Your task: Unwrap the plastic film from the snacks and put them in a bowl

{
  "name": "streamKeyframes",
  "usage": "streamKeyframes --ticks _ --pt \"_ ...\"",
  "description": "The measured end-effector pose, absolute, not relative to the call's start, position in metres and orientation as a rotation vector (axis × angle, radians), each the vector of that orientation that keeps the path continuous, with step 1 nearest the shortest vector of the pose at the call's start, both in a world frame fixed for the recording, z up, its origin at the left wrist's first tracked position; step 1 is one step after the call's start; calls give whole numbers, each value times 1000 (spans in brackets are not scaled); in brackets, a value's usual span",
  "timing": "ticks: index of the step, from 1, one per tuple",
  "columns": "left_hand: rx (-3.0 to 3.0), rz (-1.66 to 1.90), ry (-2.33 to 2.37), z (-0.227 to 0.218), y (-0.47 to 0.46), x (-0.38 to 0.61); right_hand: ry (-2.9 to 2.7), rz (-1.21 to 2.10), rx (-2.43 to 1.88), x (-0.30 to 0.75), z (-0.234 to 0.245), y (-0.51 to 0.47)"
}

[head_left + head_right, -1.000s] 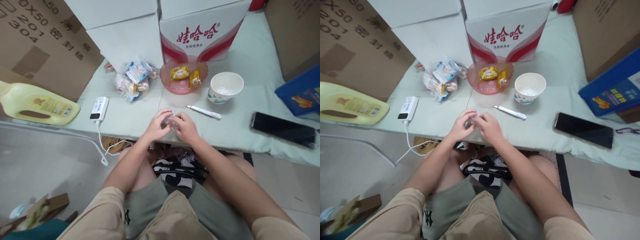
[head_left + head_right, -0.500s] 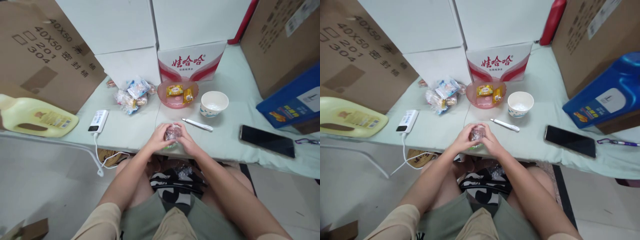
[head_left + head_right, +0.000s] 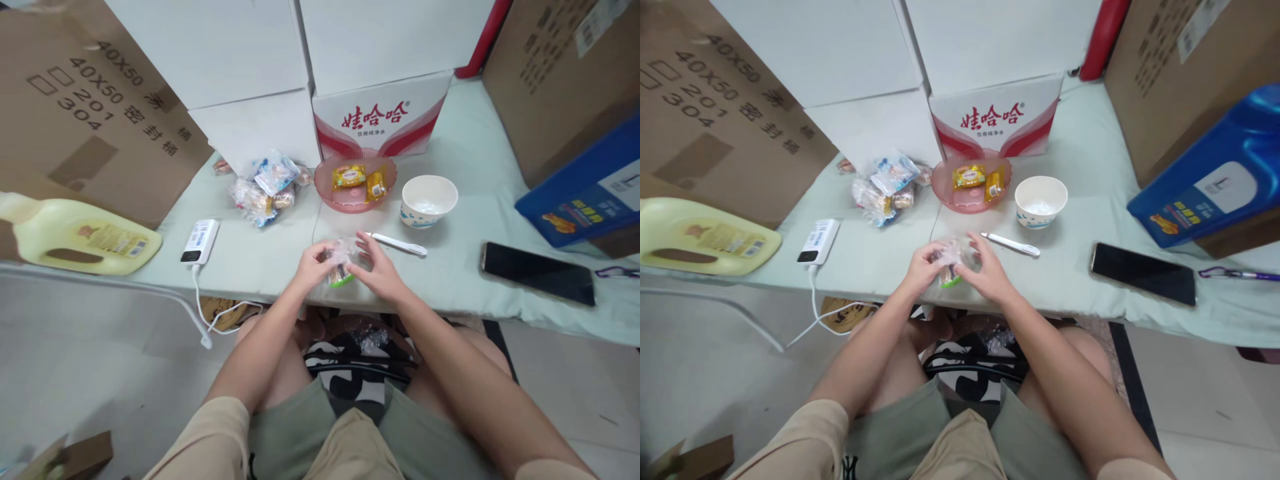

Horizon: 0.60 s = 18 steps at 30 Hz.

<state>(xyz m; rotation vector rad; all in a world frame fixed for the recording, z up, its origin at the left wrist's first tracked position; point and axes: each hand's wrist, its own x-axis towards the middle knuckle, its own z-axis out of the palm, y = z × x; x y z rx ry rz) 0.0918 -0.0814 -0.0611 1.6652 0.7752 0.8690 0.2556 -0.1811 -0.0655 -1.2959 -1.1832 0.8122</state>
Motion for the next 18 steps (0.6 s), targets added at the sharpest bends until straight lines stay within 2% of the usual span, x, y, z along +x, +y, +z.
streamKeyframes --ticks 5,12,16,18 --pt "1801 848 652 -60 -82 88 -1388 742 -1282 246 -63 -178" --pt "1753 651 587 -48 -81 55 -1397 848 -1343 241 -61 -174" --pt "1857 755 802 -45 -79 43 -1506 761 -1417 242 -57 -172" --pt "2008 692 936 -43 -79 43 -1531 747 -1433 242 -57 -170"
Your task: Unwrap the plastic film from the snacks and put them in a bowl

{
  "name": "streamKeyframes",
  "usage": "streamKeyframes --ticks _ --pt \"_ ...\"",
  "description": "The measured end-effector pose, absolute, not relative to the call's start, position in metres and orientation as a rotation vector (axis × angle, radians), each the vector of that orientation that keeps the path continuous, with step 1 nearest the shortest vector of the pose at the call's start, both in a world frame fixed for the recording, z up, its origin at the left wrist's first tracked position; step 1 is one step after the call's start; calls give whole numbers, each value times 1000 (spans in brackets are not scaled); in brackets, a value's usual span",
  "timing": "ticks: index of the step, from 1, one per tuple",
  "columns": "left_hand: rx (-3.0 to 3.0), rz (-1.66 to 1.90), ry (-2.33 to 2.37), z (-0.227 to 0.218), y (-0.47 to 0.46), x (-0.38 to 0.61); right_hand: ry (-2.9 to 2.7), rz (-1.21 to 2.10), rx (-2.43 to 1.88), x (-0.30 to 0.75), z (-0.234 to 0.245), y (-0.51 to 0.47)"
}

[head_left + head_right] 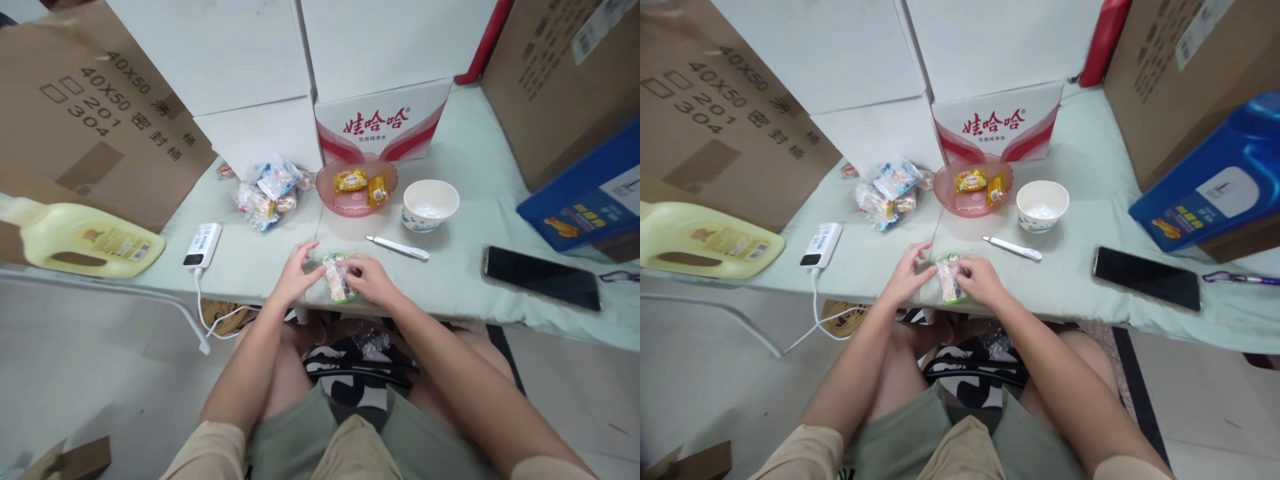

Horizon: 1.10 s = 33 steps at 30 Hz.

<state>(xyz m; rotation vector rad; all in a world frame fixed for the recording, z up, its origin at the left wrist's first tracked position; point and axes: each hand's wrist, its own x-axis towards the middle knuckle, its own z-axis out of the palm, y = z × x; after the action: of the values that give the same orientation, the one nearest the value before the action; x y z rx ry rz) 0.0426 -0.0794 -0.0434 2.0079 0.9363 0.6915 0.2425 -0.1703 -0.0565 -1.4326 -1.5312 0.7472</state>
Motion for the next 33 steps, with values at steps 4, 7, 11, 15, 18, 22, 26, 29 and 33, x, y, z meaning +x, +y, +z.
streamKeyframes --ticks 4,7,11,15,18,22,26,29,33 --pt "2186 475 865 -43 -87 55 -1531 656 -1448 243 -57 -172" --pt "2115 576 811 -47 -95 71 -1468 488 -1445 242 -57 -177" --pt "1973 739 798 -57 -100 89 -1189 356 -1513 240 -57 -181" --pt "1828 782 769 -62 -102 95 -1163 333 -1493 244 -57 -179" --pt "1742 744 737 -63 -103 94 -1213 329 -1481 247 -59 -178" --pt "1692 851 844 -64 -102 96 -1229 244 -1527 244 -62 -177" --pt "1595 991 988 -71 -100 102 -1378 330 -1482 235 -63 -178" --pt "1535 1029 1071 -75 -98 104 -1545 327 -1432 231 -61 -181" --pt "1492 991 1021 -76 -97 105 -1648 282 -1489 228 -59 -184"
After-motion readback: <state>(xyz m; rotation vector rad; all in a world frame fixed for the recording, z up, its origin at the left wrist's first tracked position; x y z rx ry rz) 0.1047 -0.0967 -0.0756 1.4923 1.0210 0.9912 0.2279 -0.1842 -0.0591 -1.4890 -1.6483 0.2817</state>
